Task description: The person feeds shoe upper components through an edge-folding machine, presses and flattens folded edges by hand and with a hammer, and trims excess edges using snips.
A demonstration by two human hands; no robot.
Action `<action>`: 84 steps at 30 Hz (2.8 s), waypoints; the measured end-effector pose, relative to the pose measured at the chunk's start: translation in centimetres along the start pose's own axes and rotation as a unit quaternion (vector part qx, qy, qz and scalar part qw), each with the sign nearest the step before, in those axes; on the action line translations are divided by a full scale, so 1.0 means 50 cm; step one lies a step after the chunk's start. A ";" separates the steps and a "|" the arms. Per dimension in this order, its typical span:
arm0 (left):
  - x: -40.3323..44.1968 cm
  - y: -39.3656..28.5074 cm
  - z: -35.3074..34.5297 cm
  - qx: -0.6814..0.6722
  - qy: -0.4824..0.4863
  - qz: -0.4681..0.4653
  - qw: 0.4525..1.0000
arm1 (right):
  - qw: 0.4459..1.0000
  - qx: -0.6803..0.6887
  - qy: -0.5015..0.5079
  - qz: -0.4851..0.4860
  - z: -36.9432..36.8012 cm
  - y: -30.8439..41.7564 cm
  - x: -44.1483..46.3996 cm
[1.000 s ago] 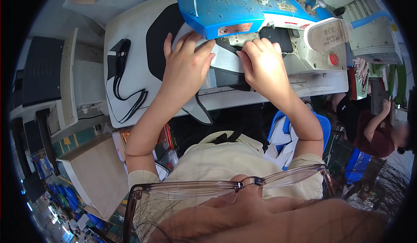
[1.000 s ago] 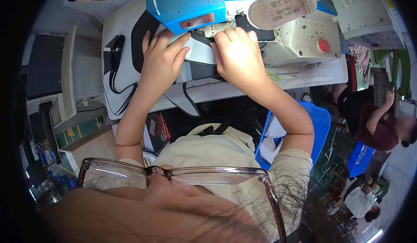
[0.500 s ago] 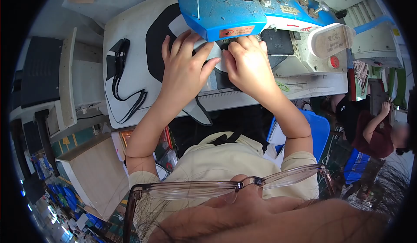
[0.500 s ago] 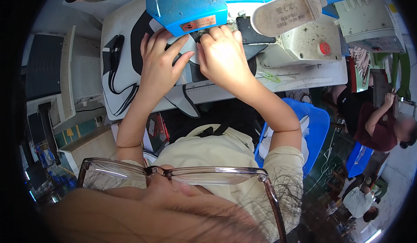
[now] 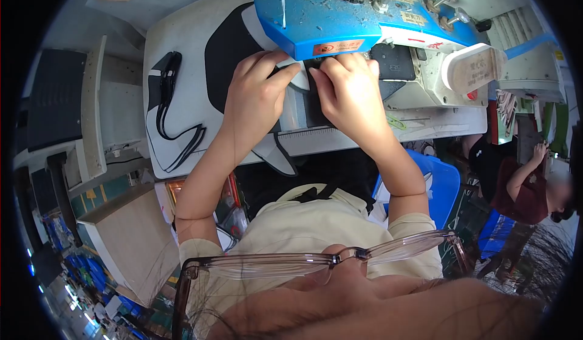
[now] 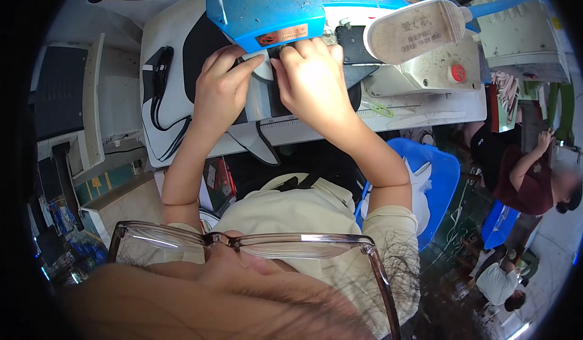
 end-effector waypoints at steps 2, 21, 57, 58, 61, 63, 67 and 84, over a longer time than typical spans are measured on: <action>0.001 0.000 0.004 -0.007 -0.003 -0.013 1.000 | 1.000 0.010 0.002 -0.014 0.013 -0.009 -0.018; 0.025 0.043 -0.008 -0.010 0.061 -0.077 0.995 | 0.976 0.034 -0.124 -0.173 0.155 -0.107 -0.165; -0.137 0.320 0.101 -0.314 -0.090 0.259 0.909 | 0.956 -0.037 -0.233 -0.174 0.171 -0.297 -0.422; -0.154 0.298 0.115 -0.277 -0.106 0.243 0.924 | 0.930 0.013 -0.305 -0.206 0.200 -0.251 -0.396; -0.193 0.246 0.133 -0.228 -0.161 0.229 0.932 | 0.984 0.024 -0.162 -0.075 0.160 -0.053 -0.219; -0.213 0.227 0.129 -0.218 -0.170 0.233 0.933 | 0.998 -0.001 -0.060 -0.032 0.102 0.013 -0.148; -0.241 0.203 0.127 -0.210 -0.192 0.241 0.928 | 0.994 -0.106 -0.006 0.015 0.000 0.036 -0.049; -0.542 0.267 0.065 -0.371 -0.134 0.447 0.803 | 0.994 -0.076 -0.081 0.014 0.064 -0.291 -0.410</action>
Point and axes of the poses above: each hand's wrist, its own x-axis towards the middle knuckle, its own z-axis out of the back of the hand, y = z × x, the point moved 9 cm from there along x, towards the middle knuckle, and after that the axes turned 13 degrees about x, right-handed, at the moved point
